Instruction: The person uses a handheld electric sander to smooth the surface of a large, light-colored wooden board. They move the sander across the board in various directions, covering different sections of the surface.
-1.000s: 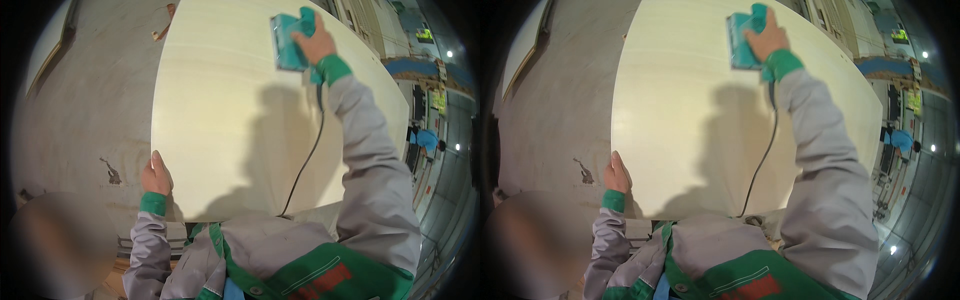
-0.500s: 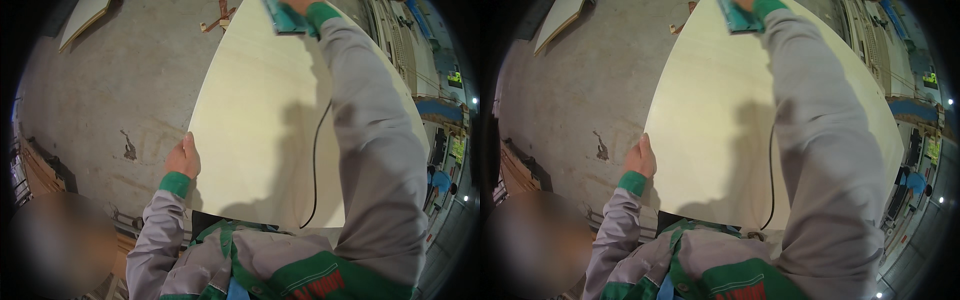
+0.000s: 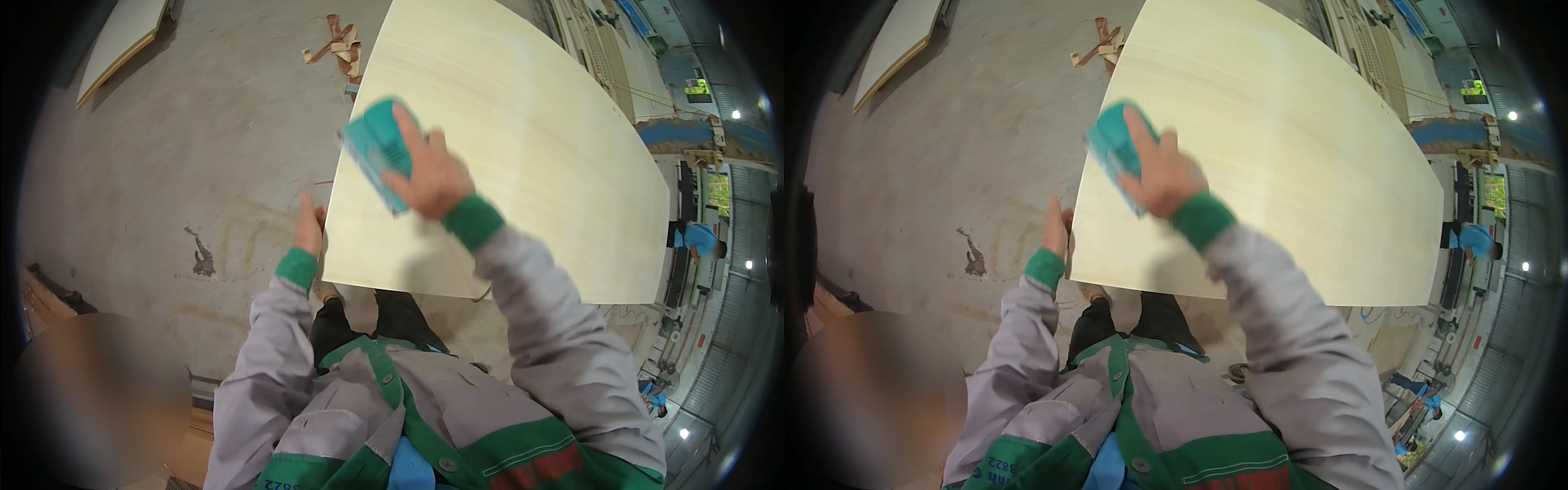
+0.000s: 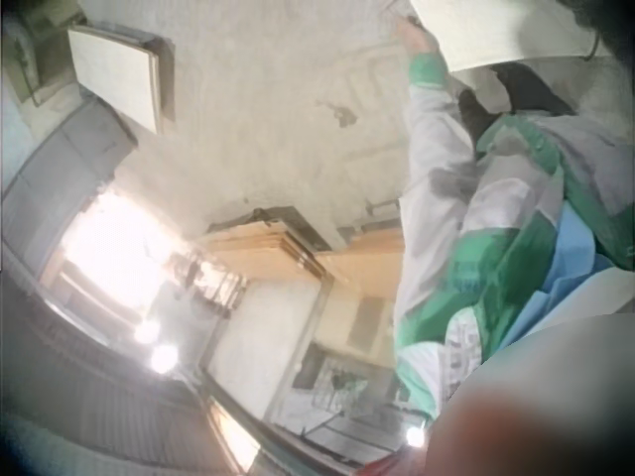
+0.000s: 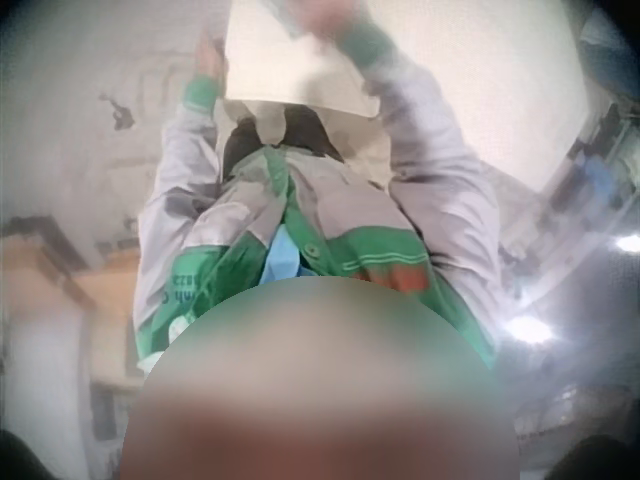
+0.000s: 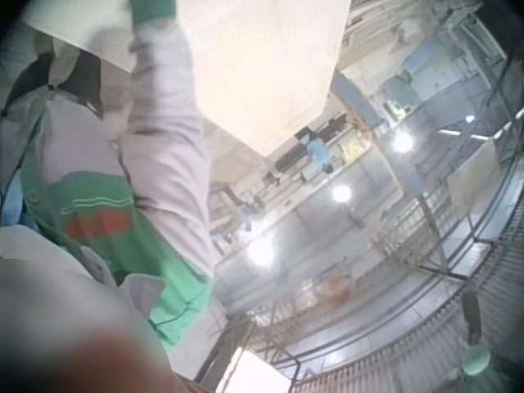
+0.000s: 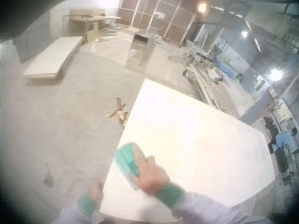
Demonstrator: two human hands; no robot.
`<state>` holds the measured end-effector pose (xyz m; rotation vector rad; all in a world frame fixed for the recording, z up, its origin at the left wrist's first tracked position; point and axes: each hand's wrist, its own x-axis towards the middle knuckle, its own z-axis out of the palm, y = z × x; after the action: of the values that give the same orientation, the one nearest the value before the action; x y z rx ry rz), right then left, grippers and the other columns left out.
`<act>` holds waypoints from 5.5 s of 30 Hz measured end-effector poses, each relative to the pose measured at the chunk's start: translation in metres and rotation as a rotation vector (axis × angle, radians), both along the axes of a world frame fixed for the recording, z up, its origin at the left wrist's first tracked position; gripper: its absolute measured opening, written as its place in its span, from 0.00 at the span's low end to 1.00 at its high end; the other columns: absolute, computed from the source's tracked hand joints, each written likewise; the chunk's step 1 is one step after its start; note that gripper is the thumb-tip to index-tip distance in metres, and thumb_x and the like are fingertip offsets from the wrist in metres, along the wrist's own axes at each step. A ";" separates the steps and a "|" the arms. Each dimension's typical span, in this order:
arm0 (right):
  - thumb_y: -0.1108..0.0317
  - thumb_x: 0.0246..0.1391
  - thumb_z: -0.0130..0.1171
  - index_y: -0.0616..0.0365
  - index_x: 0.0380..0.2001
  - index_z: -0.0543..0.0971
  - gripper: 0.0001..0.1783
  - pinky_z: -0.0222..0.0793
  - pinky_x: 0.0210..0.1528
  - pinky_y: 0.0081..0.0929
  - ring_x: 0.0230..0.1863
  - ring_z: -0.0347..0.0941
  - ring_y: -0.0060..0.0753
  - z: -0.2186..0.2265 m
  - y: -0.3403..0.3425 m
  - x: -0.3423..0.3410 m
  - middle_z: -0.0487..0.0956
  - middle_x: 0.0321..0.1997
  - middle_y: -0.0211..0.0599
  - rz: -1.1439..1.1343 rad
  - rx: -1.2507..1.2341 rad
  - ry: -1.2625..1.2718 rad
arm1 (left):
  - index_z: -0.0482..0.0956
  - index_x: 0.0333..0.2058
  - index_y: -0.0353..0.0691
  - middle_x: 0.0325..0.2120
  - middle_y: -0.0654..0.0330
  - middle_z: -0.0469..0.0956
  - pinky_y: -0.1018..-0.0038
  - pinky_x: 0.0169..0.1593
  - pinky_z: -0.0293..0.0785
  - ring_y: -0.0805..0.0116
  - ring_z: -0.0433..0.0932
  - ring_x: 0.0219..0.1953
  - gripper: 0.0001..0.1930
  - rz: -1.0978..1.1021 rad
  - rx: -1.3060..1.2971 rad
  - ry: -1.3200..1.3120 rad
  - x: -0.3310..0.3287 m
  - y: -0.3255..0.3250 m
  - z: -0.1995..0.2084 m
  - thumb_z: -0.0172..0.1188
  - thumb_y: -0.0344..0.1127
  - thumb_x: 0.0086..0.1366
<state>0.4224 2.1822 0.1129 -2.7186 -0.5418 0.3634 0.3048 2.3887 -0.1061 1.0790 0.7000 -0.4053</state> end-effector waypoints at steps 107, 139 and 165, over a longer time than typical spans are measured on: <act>0.48 0.54 0.66 0.37 0.81 0.40 0.60 0.71 0.68 0.51 0.64 0.74 0.67 -0.011 -0.217 0.005 0.64 0.72 0.72 -0.745 -0.205 -0.052 | 0.82 0.51 0.23 0.46 0.31 0.82 0.52 0.60 0.73 0.34 0.80 0.55 0.49 -0.400 1.086 0.055 -0.023 -0.031 0.076 0.37 0.74 0.73; 0.50 0.57 0.66 0.44 0.80 0.39 0.59 0.75 0.60 0.56 0.56 0.77 0.72 0.003 -0.170 -0.060 0.67 0.66 0.72 -0.693 -0.176 0.021 | 0.83 0.46 0.20 0.42 0.29 0.82 0.50 0.55 0.74 0.34 0.82 0.50 0.52 -0.373 1.160 -0.045 -0.016 -0.025 0.051 0.33 0.75 0.73; 0.43 0.50 0.72 0.54 0.78 0.52 0.60 0.73 0.63 0.45 0.58 0.79 0.58 -0.003 -0.745 -0.072 0.80 0.59 0.60 -1.058 -0.307 -0.163 | 0.83 0.51 0.23 0.46 0.45 0.86 0.63 0.54 0.76 0.55 0.84 0.49 0.49 -0.094 1.254 0.062 -0.014 -0.002 0.020 0.46 0.76 0.70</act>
<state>0.3505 1.4372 0.1096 -2.8645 0.9844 -0.0732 0.2908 2.3869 -0.0863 2.2871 0.9788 -0.0270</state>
